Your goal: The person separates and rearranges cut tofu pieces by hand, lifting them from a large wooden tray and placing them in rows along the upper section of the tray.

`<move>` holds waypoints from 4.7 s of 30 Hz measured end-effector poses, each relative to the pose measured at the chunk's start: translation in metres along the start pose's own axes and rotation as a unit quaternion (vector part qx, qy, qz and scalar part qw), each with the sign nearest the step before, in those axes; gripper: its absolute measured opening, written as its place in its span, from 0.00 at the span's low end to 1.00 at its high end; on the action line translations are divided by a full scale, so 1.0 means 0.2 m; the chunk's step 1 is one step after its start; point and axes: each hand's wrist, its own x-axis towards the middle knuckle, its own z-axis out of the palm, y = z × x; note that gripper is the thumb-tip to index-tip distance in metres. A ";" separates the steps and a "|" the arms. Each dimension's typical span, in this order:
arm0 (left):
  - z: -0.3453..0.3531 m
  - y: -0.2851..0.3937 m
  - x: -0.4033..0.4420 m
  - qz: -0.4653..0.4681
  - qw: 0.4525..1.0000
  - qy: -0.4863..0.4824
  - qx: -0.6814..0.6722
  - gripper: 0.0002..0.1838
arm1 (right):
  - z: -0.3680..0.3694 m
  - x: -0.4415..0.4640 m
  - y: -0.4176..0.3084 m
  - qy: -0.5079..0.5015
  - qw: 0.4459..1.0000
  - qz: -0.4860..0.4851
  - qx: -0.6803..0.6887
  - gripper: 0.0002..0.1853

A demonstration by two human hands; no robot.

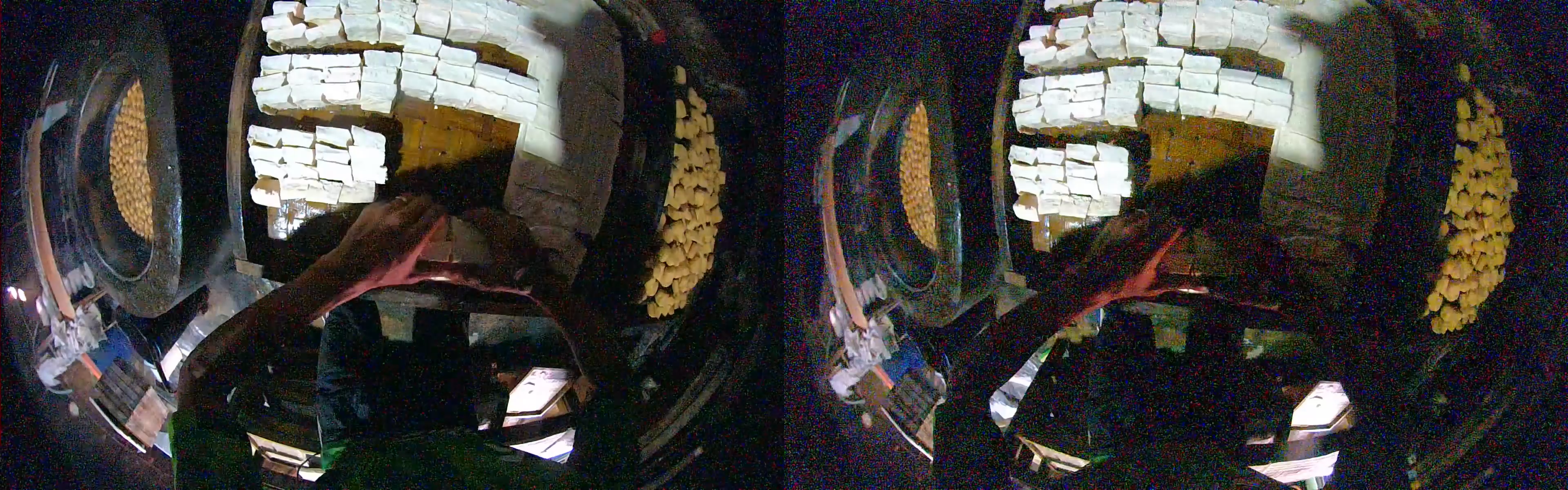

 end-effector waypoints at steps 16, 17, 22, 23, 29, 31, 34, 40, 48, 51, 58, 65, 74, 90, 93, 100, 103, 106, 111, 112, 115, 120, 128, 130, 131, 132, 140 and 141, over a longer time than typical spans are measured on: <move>0.03 -0.13 0.11 0.057 0.974 -0.054 0.212 0.31 | 0.06 0.05 0.11 0.127 0.989 -0.004 -0.072 0.41; 0.04 -0.14 0.10 0.057 0.974 -0.055 0.212 0.31 | 0.05 0.06 0.09 0.110 0.993 0.017 -0.049 0.41; 0.07 -0.15 0.07 0.001 0.992 -0.055 0.111 0.35 | 0.02 0.06 0.07 0.082 0.996 0.044 -0.012 0.39; 0.04 -0.14 0.08 -0.004 0.993 -0.055 0.106 0.35 | 0.02 0.05 0.08 0.079 0.996 0.043 -0.006 0.39; -0.12 -0.05 0.15 -0.019 0.993 -0.064 0.103 0.36 | -0.04 0.04 0.07 0.070 0.995 0.046 0.057 0.37; -0.12 -0.06 0.16 -0.018 0.992 -0.070 0.106 0.36 | -0.09 0.05 0.08 0.075 0.990 0.059 0.107 0.36; -0.11 -0.11 0.18 -0.004 0.990 -0.052 0.130 0.31 | -0.16 0.10 0.09 0.087 0.983 0.070 0.145 0.35; -0.20 -0.14 0.29 -0.004 0.990 -0.015 0.142 0.23 | -0.23 0.17 0.06 0.041 0.995 0.070 0.053 0.28; -0.20 -0.14 0.37 -0.020 0.993 0.006 -0.115 0.17 | -0.20 0.22 0.14 0.039 0.979 0.086 0.179 0.20; -0.23 -0.12 0.42 -0.119 0.949 -0.058 -0.286 0.15 | -0.20 0.19 0.18 0.124 0.927 -0.024 0.353 0.24; -0.15 -0.11 0.38 -0.148 0.852 0.077 -0.497 0.18 | -0.33 0.13 -0.03 0.202 0.870 0.100 0.439 0.33; -0.34 -0.10 0.28 -0.266 0.800 0.117 -0.524 0.17 | -0.38 0.11 -0.06 0.201 0.856 0.184 0.440 0.30; -0.36 -0.15 0.17 -0.208 0.939 0.107 -0.252 0.14 | -0.29 0.07 0.02 0.172 0.840 0.206 0.471 0.25; -0.21 -0.17 0.20 -0.023 0.997 0.020 0.076 0.19 | -0.31 0.13 0.02 0.061 0.850 0.157 0.499 0.32; -0.21 -0.15 0.18 0.009 0.994 0.004 0.108 0.18 | -0.32 0.13 0.00 0.053 0.808 0.166 0.563 0.32; -0.21 -0.13 0.17 -0.006 0.995 -0.015 0.097 0.19 | -0.12 0.11 0.30 0.095 0.829 0.052 0.548 0.27; -0.21 -0.13 0.18 0.002 0.996 0.012 0.084 0.20 | -0.09 0.09 0.36 0.128 0.851 -0.017 0.509 0.24; -0.19 -0.13 0.17 0.009 0.993 0.036 0.113 0.18 | -0.21 0.06 0.27 0.117 0.950 0.041 0.286 0.21; -0.17 -0.16 0.13 -0.001 0.993 -0.001 0.117 0.16 | -0.43 0.06 0.00 -0.003 0.920 0.079 0.384 0.20; -0.17 -0.16 0.13 -0.004 0.990 0.002 0.140 0.16 | -0.39 0.06 0.00 0.050 0.935 0.120 0.329 0.19; -0.15 -0.17 0.13 -0.034 0.998 0.005 0.061 0.16 | -0.14 0.06 0.29 0.134 0.957 0.113 0.233 0.17; -0.08 -0.21 0.09 -0.017 0.981 0.015 0.191 0.17 | -0.09 0.09 0.06 0.237 0.966 0.053 0.088 0.14; -0.21 -0.11 0.13 -0.020 0.982 0.047 0.180 0.16 | -0.10 0.11 -0.05 0.156 0.977 0.035 -0.138 0.13; -0.22 -0.11 0.13 -0.022 0.991 0.010 0.133 0.18 | -0.09 0.10 -0.01 0.142 0.979 0.027 -0.140 0.13; -0.22 -0.11 0.13 -0.022 0.991 0.010 0.133 0.18 | -0.08 0.09 0.01 0.128 0.981 0.019 -0.142 0.14; -0.22 -0.11 0.13 -0.022 0.991 0.010 0.132 0.19 | -0.08 0.09 0.02 0.129 0.981 0.019 -0.142 0.14; -0.20 -0.08 0.12 -0.013 0.988 0.051 0.146 0.19 | 0.01 0.08 0.14 0.136 0.978 -0.076 -0.139 0.14; -0.20 -0.07 0.12 -0.028 0.986 0.035 0.158 0.19 | -0.01 0.07 0.12 0.136 0.978 -0.076 -0.139 0.14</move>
